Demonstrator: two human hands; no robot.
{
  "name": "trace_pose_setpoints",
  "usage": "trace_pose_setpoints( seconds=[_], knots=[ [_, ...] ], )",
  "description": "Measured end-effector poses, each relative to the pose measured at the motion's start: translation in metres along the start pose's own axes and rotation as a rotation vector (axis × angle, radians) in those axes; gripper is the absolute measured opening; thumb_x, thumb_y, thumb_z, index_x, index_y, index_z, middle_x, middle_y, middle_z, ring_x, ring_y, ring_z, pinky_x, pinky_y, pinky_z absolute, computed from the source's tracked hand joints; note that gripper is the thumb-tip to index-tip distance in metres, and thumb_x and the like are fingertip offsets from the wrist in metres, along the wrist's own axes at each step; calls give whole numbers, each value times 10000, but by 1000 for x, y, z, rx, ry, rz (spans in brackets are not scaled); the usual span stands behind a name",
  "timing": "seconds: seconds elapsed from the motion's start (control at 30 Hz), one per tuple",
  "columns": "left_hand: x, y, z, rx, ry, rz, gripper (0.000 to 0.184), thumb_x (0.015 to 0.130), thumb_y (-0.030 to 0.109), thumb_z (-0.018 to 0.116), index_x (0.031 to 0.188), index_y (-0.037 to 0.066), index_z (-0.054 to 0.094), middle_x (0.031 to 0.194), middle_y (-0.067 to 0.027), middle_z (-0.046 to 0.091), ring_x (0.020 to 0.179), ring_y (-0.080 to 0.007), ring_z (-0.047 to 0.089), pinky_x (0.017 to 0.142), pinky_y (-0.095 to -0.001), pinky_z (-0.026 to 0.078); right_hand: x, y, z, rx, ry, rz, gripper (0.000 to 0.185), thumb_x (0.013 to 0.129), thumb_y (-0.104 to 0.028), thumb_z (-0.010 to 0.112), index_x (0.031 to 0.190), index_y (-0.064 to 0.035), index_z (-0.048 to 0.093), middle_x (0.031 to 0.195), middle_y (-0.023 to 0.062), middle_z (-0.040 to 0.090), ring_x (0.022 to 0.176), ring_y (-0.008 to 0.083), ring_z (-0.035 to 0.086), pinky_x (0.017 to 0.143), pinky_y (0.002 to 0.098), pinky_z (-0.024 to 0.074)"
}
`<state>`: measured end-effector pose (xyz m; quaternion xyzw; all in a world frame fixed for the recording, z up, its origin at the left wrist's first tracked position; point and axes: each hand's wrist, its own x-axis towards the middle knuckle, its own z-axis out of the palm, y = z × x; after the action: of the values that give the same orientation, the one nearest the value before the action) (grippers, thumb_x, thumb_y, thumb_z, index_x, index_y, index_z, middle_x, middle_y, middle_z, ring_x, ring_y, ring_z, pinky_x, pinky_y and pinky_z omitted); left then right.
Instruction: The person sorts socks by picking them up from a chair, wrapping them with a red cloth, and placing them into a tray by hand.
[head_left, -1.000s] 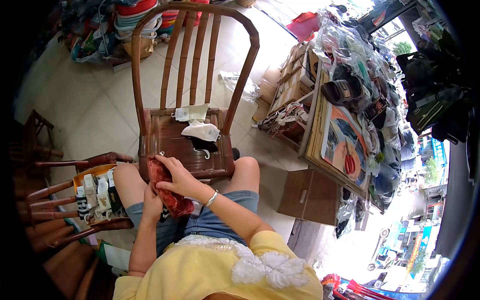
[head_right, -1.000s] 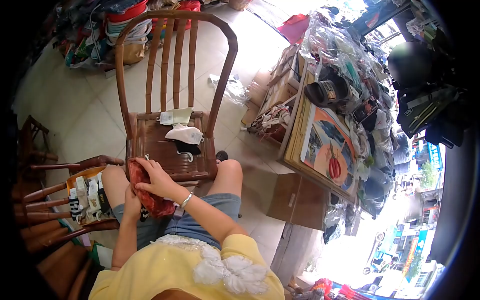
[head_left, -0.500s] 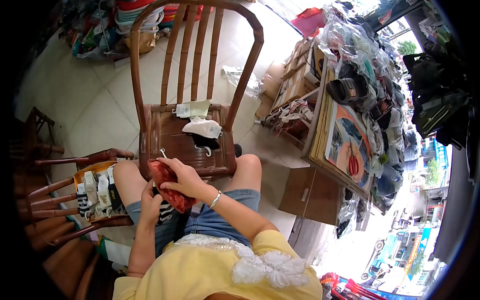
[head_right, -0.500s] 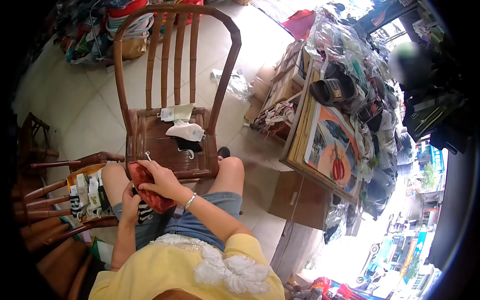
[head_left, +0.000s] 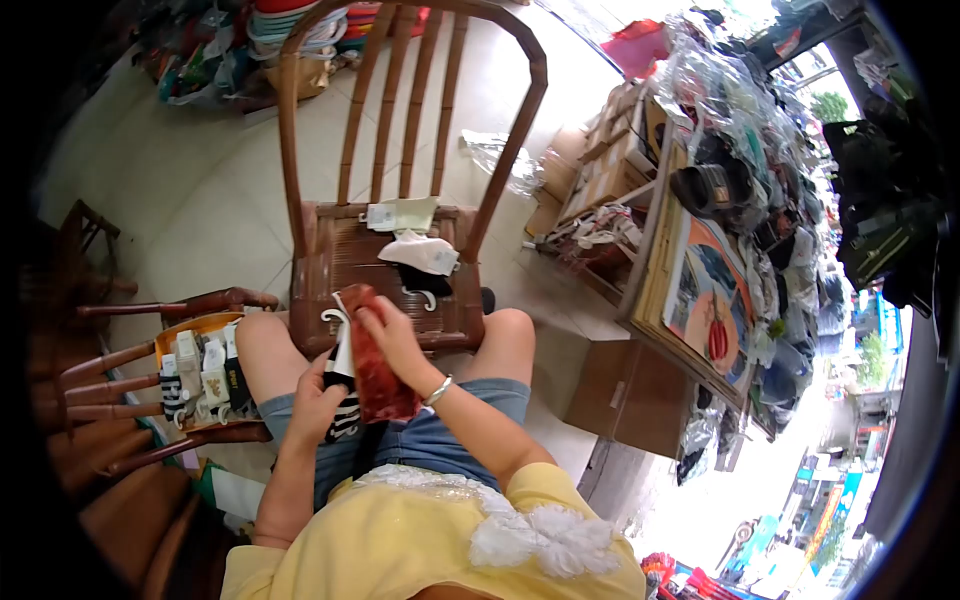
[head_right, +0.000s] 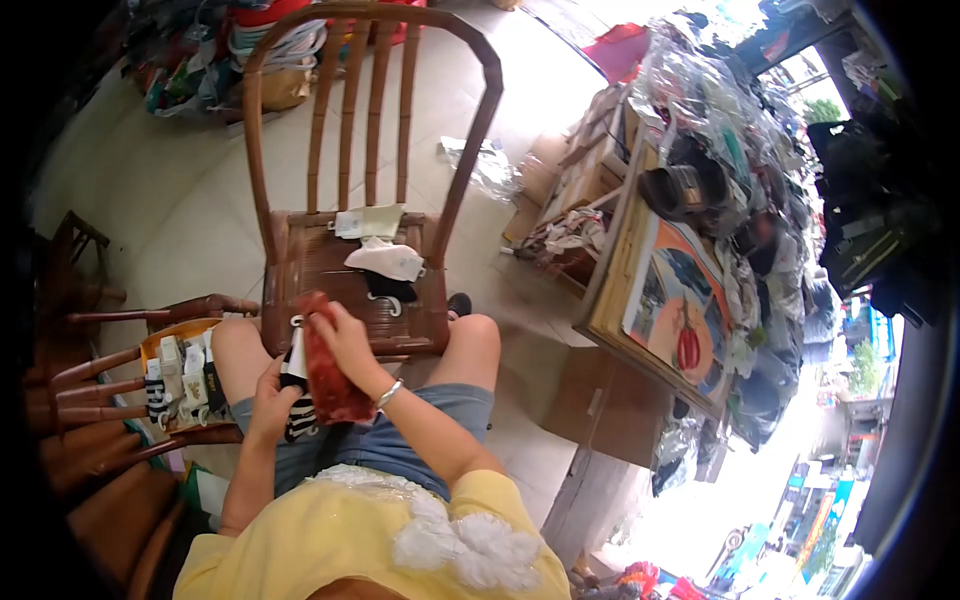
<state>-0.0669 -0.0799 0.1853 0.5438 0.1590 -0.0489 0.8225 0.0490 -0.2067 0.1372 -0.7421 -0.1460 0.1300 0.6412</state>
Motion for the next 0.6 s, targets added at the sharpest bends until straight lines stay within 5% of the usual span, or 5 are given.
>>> trace_pose_setpoints(
  seconds=[0.13,0.23,0.4,0.5,0.6],
  knots=[
    [4,-1,-2,48,77,8,508,745,-89,445,1245,-5,485,1075,-53,581,974,-120,545,878,-263,431,-5,-21,3,412,57,148,237,895,-181,560,1029,14,543,895,72,595,822,159,541,764,275,450],
    [6,-15,-2,286,17,106,522,736,-81,427,1251,-9,476,1097,-60,566,973,-125,535,879,-258,423,-16,-41,4,-213,-121,-134,279,831,-202,624,994,12,547,842,107,594,773,156,546,735,284,452],
    [5,-5,-5,137,-86,15,470,760,-67,438,1227,-38,491,1093,-52,576,973,-110,546,869,-254,431,-9,-18,9,429,23,248,317,948,-304,504,967,-1,596,858,-24,564,777,71,483,696,211,412],
    [7,2,-9,150,-66,34,453,775,-49,451,1226,-31,489,1108,-67,580,1010,-120,544,904,-271,422,8,-21,-4,376,203,903,406,956,-421,447,1047,-59,606,859,-26,574,750,75,508,695,206,417],
    [7,14,-13,25,-8,23,418,786,9,479,1203,-9,487,1110,-48,560,1044,-129,515,934,-280,394,10,18,-21,1154,135,434,451,882,-523,516,1095,-130,569,709,-40,495,582,92,442,554,222,391]
  ],
)
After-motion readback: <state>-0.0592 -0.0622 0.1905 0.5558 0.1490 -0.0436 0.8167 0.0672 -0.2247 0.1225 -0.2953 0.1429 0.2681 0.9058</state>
